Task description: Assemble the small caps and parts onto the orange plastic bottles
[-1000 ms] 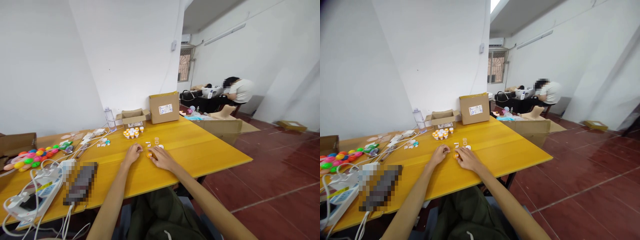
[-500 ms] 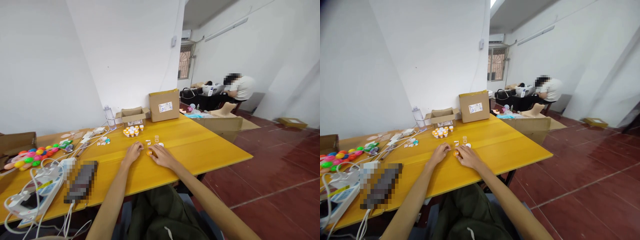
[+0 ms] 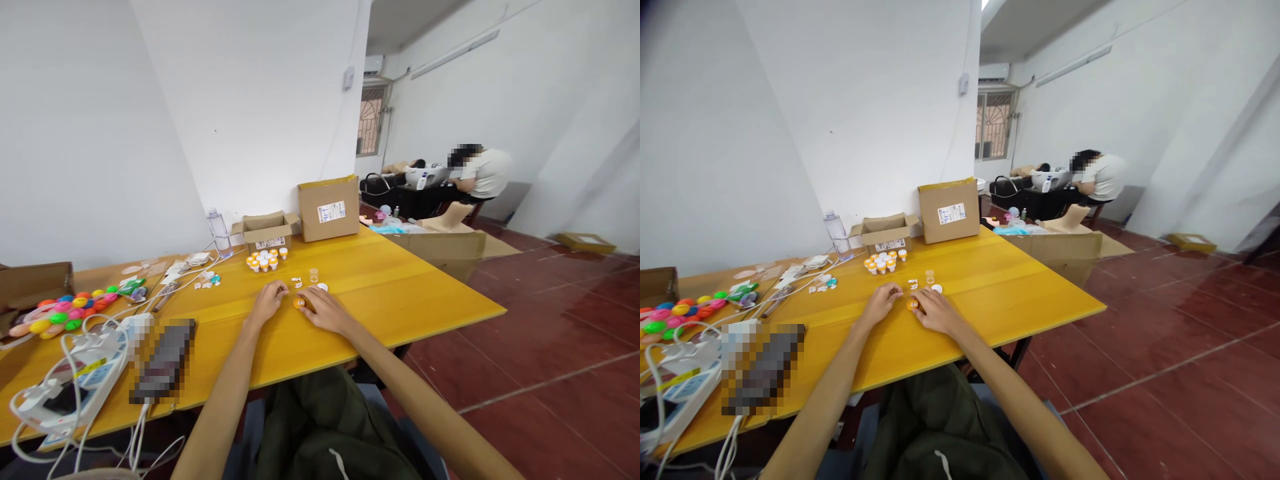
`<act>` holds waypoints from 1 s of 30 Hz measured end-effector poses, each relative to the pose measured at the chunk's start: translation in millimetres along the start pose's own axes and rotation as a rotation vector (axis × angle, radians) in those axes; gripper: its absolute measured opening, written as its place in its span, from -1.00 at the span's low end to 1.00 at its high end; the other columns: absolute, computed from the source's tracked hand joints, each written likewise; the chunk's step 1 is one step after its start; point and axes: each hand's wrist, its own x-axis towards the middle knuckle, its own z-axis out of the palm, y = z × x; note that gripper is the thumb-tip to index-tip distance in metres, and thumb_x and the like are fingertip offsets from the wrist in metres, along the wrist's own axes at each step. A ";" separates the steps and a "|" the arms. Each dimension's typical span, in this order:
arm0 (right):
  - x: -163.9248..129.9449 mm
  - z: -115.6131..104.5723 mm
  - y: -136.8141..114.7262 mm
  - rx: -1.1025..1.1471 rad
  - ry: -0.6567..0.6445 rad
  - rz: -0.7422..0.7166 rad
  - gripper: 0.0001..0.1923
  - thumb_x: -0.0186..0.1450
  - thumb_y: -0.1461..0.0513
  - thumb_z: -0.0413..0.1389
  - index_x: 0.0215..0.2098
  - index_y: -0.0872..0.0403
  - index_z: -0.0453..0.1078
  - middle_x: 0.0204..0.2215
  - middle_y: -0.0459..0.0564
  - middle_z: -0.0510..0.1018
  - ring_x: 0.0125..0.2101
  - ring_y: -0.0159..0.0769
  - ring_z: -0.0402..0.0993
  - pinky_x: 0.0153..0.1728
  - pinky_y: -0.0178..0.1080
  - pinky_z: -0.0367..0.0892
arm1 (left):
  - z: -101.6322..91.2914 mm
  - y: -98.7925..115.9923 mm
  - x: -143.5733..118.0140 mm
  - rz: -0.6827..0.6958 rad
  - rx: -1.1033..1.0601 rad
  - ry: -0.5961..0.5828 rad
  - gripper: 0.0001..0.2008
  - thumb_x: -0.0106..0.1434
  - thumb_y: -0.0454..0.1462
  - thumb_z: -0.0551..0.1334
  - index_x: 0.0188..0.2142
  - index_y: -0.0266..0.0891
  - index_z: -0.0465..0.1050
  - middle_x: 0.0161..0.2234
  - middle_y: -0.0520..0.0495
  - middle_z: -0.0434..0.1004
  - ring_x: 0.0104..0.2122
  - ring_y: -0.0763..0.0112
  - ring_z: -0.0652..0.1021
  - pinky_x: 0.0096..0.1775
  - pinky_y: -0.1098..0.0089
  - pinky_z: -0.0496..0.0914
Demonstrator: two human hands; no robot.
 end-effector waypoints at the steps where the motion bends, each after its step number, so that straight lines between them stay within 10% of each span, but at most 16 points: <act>1: -0.1 -0.2 0.3 0.003 0.001 -0.004 -0.74 0.35 0.24 0.10 0.02 0.00 0.38 -0.04 0.09 0.55 0.05 -0.14 0.43 0.08 -0.07 0.33 | 0.3 -0.1 0.7 -0.001 -0.020 0.005 -0.86 0.25 -0.37 0.16 -0.39 -0.19 0.47 -0.40 -0.02 0.56 -0.35 0.34 0.53 -0.17 0.34 0.41; 30: 3.1 2.3 4.9 0.101 0.024 -0.004 -0.82 0.33 0.23 0.13 -0.08 -0.01 0.38 -0.10 0.04 0.55 -0.03 -0.18 0.47 -0.02 -0.14 0.37 | 2.6 5.6 2.3 -0.090 -0.295 -0.181 -0.87 0.12 -0.22 0.31 -0.42 -0.25 0.59 -0.44 -0.02 0.62 -0.39 0.36 0.55 -0.22 0.35 0.43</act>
